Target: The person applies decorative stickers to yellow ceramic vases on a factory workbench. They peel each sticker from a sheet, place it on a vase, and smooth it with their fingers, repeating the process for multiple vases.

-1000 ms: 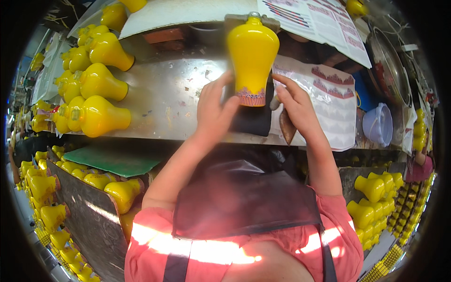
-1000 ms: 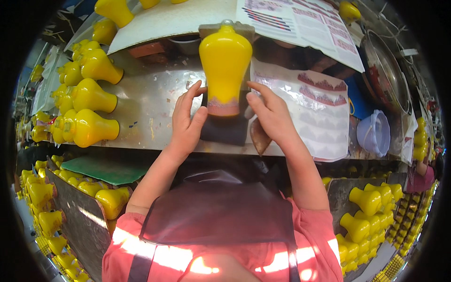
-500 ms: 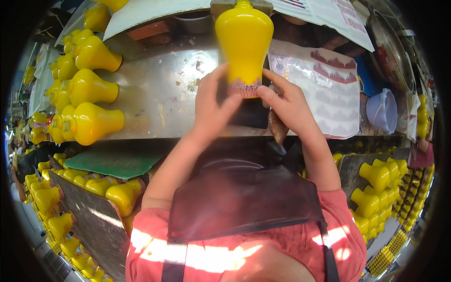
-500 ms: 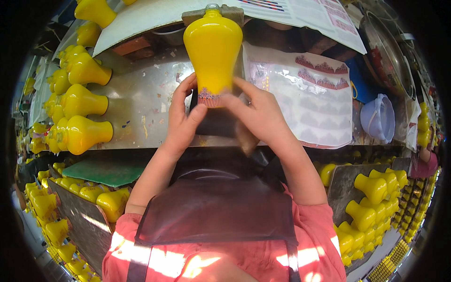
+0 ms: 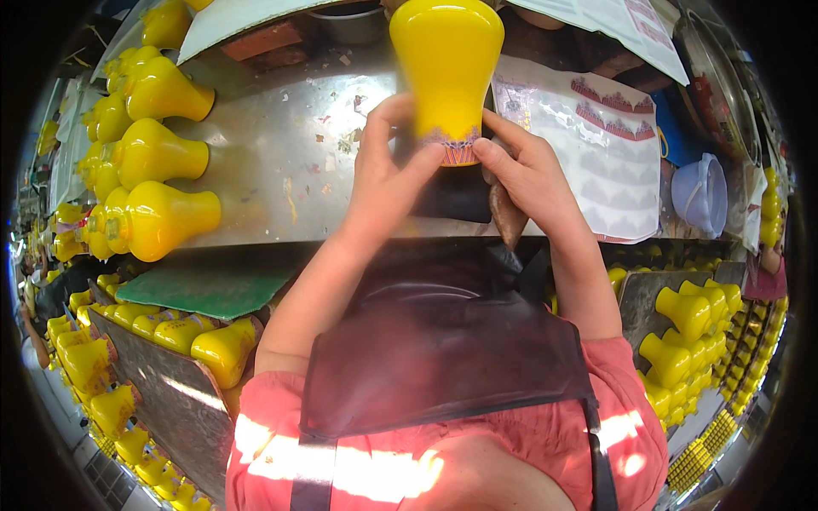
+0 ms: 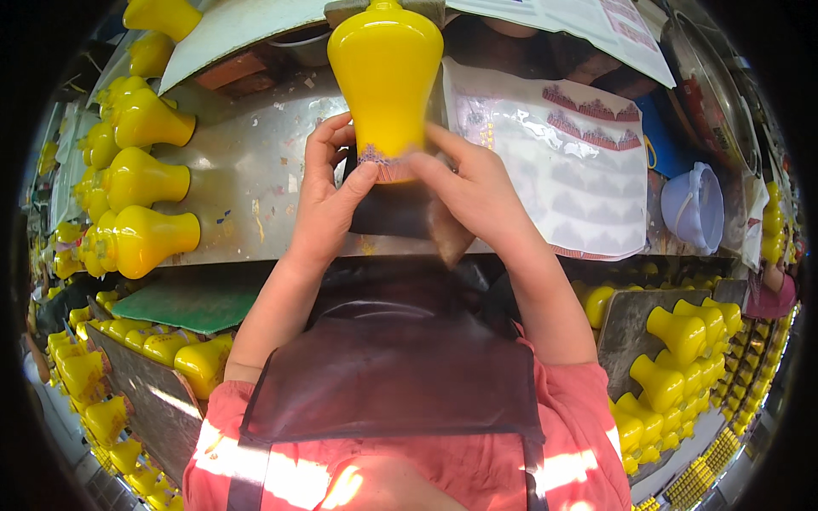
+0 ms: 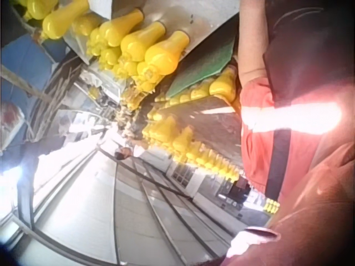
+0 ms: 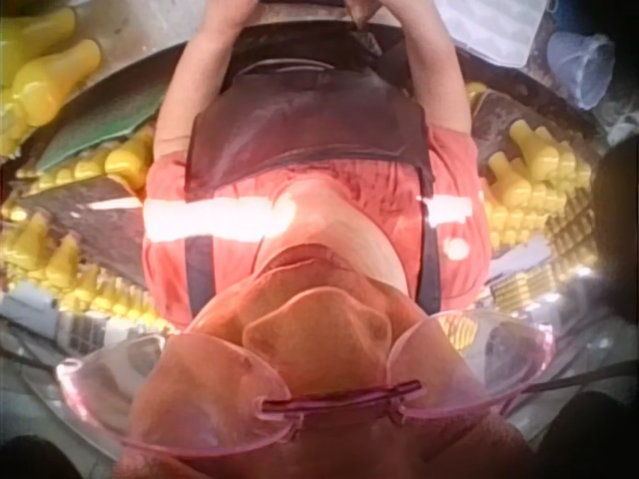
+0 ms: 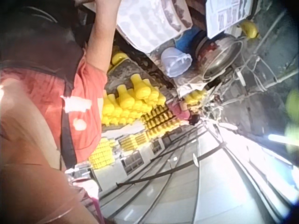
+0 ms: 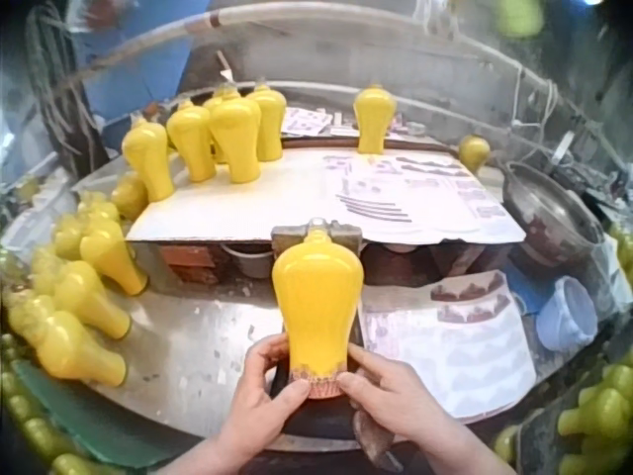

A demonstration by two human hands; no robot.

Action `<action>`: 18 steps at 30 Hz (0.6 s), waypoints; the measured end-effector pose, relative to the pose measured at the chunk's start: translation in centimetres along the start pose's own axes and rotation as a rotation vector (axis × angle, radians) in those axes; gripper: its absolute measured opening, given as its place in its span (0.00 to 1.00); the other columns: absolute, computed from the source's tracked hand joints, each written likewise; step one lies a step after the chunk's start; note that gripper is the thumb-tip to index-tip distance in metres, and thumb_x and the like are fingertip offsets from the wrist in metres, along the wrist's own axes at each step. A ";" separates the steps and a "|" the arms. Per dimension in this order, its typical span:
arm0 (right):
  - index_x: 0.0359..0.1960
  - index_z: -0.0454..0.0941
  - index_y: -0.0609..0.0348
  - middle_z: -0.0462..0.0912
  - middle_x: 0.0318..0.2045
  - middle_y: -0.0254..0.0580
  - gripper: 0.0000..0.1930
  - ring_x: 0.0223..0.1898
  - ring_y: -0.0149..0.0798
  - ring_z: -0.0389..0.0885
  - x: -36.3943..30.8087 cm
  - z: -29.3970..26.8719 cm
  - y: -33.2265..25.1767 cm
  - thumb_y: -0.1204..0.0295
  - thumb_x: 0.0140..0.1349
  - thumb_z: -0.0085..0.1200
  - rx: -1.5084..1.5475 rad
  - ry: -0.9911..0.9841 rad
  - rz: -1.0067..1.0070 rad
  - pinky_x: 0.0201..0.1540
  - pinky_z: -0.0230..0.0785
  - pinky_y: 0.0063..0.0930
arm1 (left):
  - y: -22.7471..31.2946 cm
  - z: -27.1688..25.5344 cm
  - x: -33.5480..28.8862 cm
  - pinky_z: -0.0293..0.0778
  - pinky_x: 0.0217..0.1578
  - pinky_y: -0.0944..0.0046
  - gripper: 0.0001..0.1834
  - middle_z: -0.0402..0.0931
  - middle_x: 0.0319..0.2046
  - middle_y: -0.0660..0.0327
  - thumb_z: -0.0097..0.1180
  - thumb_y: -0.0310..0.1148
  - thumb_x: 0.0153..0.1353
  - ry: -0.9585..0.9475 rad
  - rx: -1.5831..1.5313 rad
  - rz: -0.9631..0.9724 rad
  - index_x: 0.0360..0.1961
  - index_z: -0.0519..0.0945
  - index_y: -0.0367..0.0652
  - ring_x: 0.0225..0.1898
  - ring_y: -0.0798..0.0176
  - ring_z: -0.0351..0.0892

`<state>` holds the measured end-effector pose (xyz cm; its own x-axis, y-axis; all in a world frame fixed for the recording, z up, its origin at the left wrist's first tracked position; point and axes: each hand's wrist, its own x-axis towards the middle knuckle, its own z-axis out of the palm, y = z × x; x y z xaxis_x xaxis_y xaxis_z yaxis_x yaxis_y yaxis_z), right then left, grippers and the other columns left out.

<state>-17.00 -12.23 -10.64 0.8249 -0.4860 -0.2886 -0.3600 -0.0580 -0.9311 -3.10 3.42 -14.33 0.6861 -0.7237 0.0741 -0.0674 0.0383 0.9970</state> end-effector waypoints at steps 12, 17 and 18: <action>0.64 0.78 0.57 0.88 0.40 0.43 0.27 0.38 0.28 0.82 0.0 0.9 -0.3 0.58 0.67 0.60 -0.009 0.073 -0.053 0.44 0.75 0.26 | 0.7 0.8 -0.2 0.62 0.68 0.53 0.34 0.73 0.59 0.53 0.67 0.36 0.59 0.039 0.021 -0.006 0.65 0.69 0.39 0.64 0.55 0.69; 0.64 0.78 0.57 0.88 0.38 0.44 0.27 0.36 0.28 0.81 0.2 1.1 0.2 0.57 0.67 0.59 -0.022 0.109 -0.113 0.43 0.75 0.26 | 0.6 0.9 -0.2 0.63 0.67 0.54 0.34 0.74 0.58 0.53 0.67 0.35 0.58 0.050 0.039 0.005 0.65 0.69 0.39 0.62 0.56 0.70; 0.64 0.78 0.57 0.88 0.38 0.44 0.27 0.35 0.28 0.81 0.3 1.2 0.2 0.57 0.67 0.59 -0.018 0.117 -0.128 0.42 0.75 0.26 | 0.6 0.9 -0.2 0.63 0.67 0.54 0.34 0.74 0.58 0.53 0.67 0.35 0.58 0.053 0.053 0.020 0.65 0.69 0.39 0.62 0.56 0.70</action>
<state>-16.36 -11.34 -11.18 0.8087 -0.5715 -0.1392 -0.2639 -0.1410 -0.9542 -3.92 2.93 -13.80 0.7218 -0.6854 0.0962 -0.1188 0.0142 0.9928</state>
